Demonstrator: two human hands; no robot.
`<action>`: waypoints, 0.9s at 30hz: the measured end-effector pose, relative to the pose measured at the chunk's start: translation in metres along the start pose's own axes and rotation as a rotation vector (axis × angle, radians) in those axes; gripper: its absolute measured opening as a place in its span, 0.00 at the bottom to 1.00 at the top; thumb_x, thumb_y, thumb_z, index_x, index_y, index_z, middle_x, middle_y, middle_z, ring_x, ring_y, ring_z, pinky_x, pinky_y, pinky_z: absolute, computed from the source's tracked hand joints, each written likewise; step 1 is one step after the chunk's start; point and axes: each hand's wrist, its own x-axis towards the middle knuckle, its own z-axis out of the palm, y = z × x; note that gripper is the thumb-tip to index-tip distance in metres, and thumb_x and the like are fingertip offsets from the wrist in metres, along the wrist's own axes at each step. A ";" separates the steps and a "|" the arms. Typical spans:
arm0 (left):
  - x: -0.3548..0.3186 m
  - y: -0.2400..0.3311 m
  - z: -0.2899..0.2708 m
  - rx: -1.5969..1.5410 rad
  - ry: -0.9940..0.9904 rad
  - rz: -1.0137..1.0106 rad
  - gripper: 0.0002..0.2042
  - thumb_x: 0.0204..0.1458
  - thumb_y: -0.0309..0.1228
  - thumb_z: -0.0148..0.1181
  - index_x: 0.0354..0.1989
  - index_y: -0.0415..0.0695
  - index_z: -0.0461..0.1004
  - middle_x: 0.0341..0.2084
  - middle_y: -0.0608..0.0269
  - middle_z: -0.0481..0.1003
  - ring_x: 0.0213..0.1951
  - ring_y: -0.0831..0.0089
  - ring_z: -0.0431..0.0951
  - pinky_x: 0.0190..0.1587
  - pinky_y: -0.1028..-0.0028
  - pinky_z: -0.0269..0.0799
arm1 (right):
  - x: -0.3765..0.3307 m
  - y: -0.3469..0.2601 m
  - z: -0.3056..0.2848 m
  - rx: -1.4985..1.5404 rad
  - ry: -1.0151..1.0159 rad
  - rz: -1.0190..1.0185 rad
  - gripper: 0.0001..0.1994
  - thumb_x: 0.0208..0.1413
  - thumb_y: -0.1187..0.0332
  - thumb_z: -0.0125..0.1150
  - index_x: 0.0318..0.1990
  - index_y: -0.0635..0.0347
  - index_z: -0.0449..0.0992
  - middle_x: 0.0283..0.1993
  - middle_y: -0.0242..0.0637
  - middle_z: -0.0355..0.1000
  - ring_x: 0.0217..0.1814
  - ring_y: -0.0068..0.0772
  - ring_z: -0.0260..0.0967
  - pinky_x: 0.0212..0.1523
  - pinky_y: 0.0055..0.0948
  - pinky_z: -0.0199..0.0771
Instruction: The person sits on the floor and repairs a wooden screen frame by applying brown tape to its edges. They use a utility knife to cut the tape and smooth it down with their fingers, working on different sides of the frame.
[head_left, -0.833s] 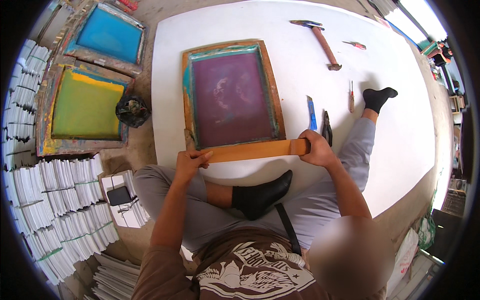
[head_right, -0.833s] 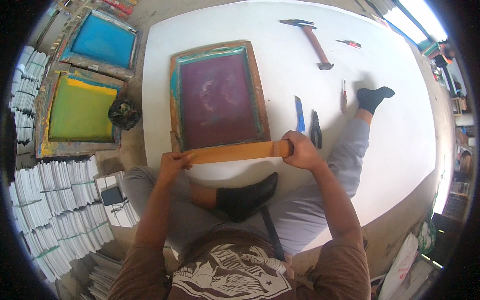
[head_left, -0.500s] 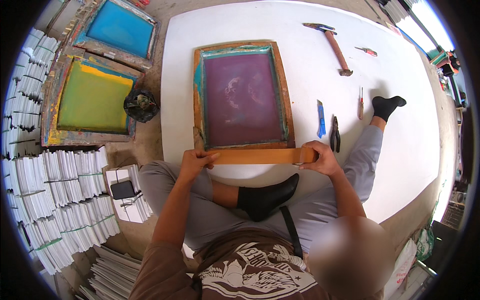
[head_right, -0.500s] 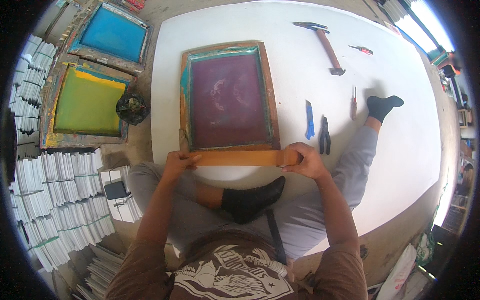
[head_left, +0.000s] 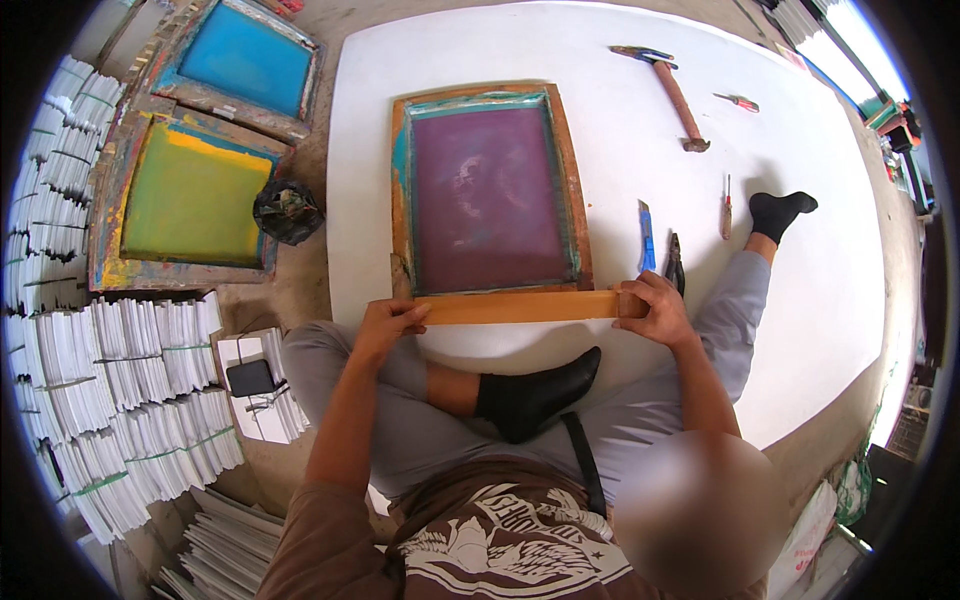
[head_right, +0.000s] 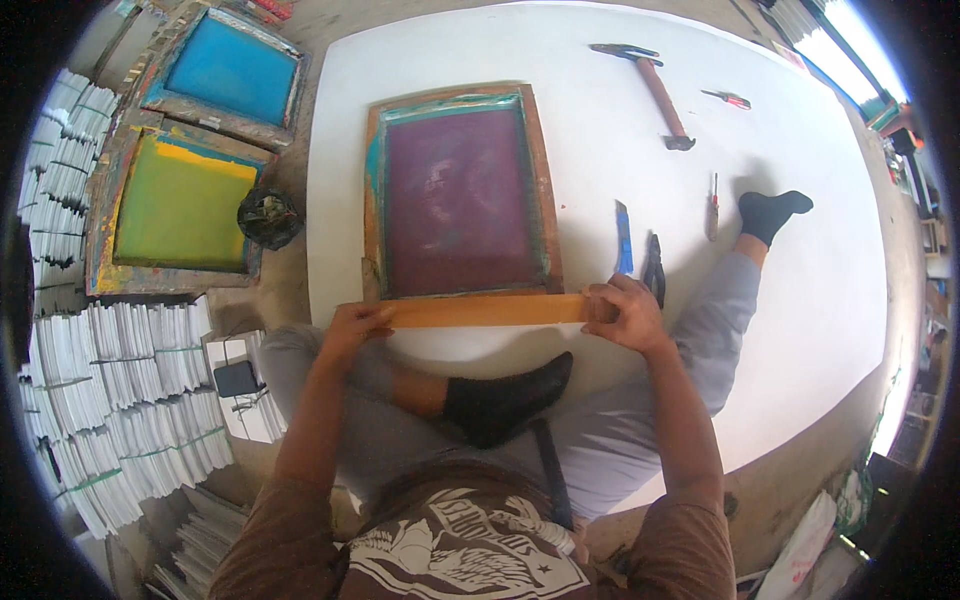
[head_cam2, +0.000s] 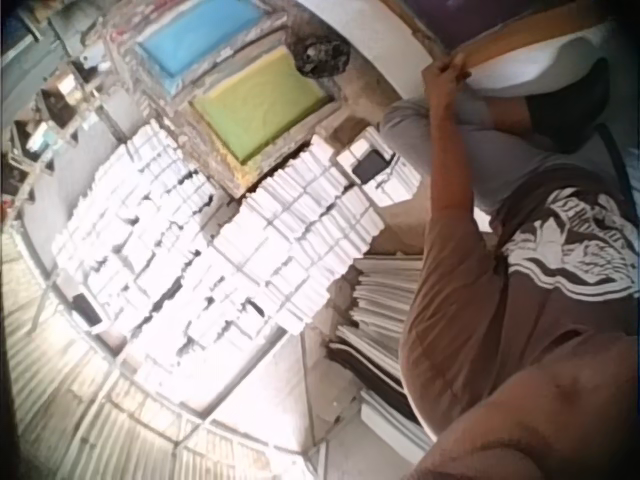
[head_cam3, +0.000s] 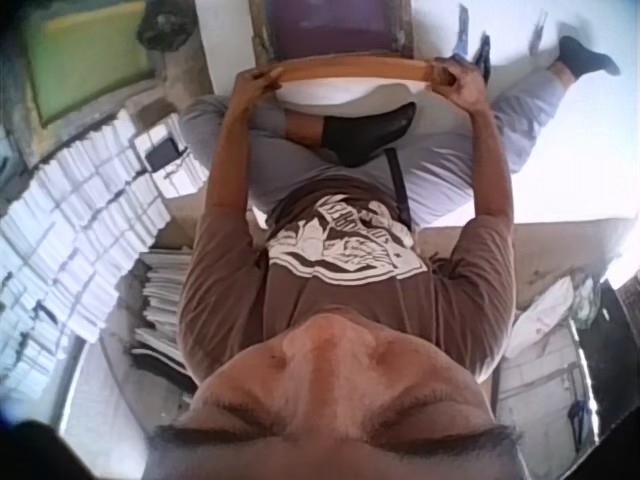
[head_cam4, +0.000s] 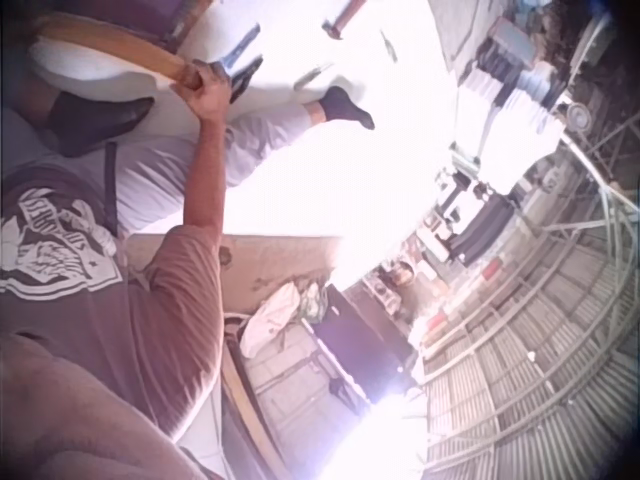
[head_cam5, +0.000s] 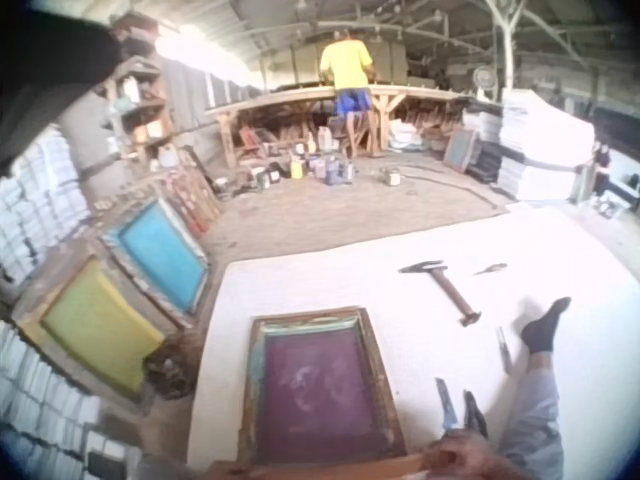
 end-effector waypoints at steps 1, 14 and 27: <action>-0.001 -0.001 -0.001 0.027 0.015 -0.004 0.16 0.55 0.34 0.75 0.39 0.30 0.82 0.29 0.60 0.81 0.28 0.74 0.81 0.36 0.75 0.81 | 0.001 -0.001 0.002 -0.027 -0.008 -0.001 0.31 0.33 0.59 0.85 0.49 0.54 0.81 0.39 0.39 0.73 0.43 0.48 0.74 0.45 0.43 0.75; 0.010 -0.012 0.012 0.249 0.224 0.028 0.17 0.51 0.36 0.78 0.34 0.31 0.82 0.24 0.56 0.82 0.21 0.74 0.80 0.26 0.75 0.78 | 0.005 -0.001 0.009 -0.169 0.031 -0.095 0.19 0.43 0.59 0.81 0.44 0.48 0.86 0.47 0.37 0.73 0.51 0.44 0.75 0.54 0.43 0.75; 0.008 -0.015 0.020 0.386 0.321 0.170 0.14 0.57 0.35 0.72 0.33 0.32 0.82 0.21 0.60 0.81 0.20 0.78 0.78 0.23 0.75 0.74 | 0.011 -0.013 0.014 -0.360 0.004 -0.136 0.12 0.51 0.57 0.73 0.44 0.40 0.84 0.47 0.33 0.71 0.51 0.40 0.72 0.54 0.42 0.74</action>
